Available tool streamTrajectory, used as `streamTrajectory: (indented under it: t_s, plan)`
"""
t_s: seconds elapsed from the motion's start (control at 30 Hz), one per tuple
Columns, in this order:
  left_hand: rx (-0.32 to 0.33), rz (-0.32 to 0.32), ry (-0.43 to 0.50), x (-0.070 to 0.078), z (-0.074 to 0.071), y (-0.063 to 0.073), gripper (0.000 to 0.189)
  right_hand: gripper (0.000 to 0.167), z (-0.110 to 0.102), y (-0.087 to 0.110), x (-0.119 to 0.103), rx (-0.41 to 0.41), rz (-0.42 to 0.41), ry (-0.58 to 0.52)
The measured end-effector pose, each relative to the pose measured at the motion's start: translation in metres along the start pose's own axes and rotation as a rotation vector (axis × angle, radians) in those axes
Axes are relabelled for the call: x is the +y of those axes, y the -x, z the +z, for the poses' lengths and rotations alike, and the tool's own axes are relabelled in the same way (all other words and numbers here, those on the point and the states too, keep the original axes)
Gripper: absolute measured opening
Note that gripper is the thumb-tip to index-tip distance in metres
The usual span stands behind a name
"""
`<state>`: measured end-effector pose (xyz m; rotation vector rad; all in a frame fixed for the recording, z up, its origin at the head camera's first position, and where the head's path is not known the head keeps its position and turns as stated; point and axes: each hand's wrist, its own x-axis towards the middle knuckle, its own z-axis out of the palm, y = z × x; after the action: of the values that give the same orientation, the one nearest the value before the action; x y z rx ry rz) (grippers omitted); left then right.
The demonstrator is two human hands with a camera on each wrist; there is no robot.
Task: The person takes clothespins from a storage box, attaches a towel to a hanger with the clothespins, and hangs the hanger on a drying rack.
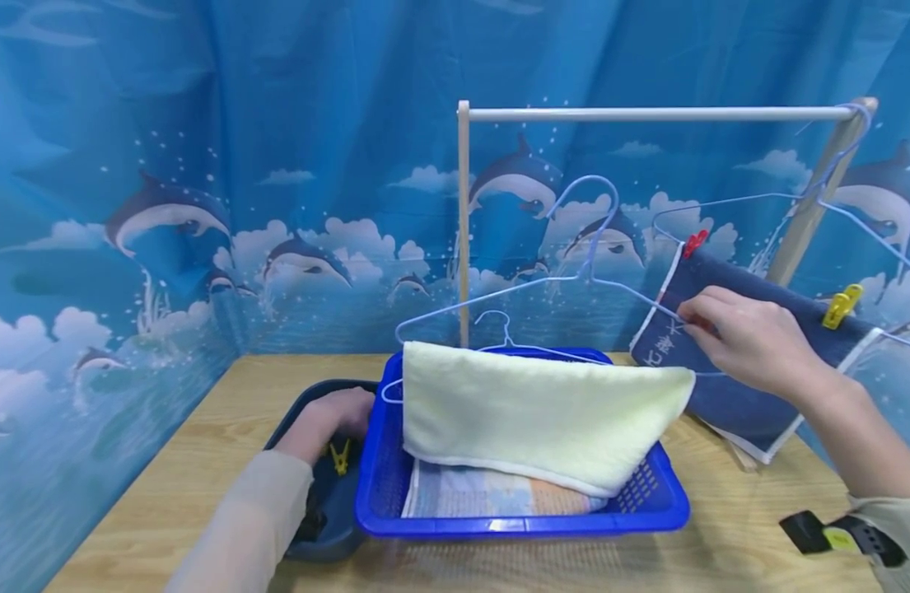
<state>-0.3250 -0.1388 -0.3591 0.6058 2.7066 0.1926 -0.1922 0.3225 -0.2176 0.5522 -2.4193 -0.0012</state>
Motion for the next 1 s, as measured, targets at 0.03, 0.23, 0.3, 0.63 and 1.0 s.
streamTrajectory:
  t_s: [0.03, 0.23, 0.3, 0.63, 1.0]
  plan:
    - [0.004, -0.007, 0.007, -0.001, -0.002, 0.000, 0.016, 0.022, 0.000, 0.000, 0.000, -0.002, 0.004, 0.002]
    - [0.034, -0.039, -0.016, -0.005, -0.010, 0.002, 0.010, 0.021, -0.001, -0.001, 0.000, 0.003, -0.001, 0.000]
    - [0.035, -0.053, -0.019, -0.004, -0.012, 0.004, 0.007, 0.021, 0.000, -0.001, 0.001, 0.005, -0.004, 0.001]
    - [0.054, -0.050, 0.013, -0.004, -0.018, 0.014, 0.012, 0.020, 0.003, 0.000, 0.000, 0.012, -0.018, 0.001]
    - [0.111, 0.012, 0.102, -0.007, -0.035, 0.025, 0.014, 0.020, 0.003, 0.000, 0.000, 0.018, -0.017, 0.003]
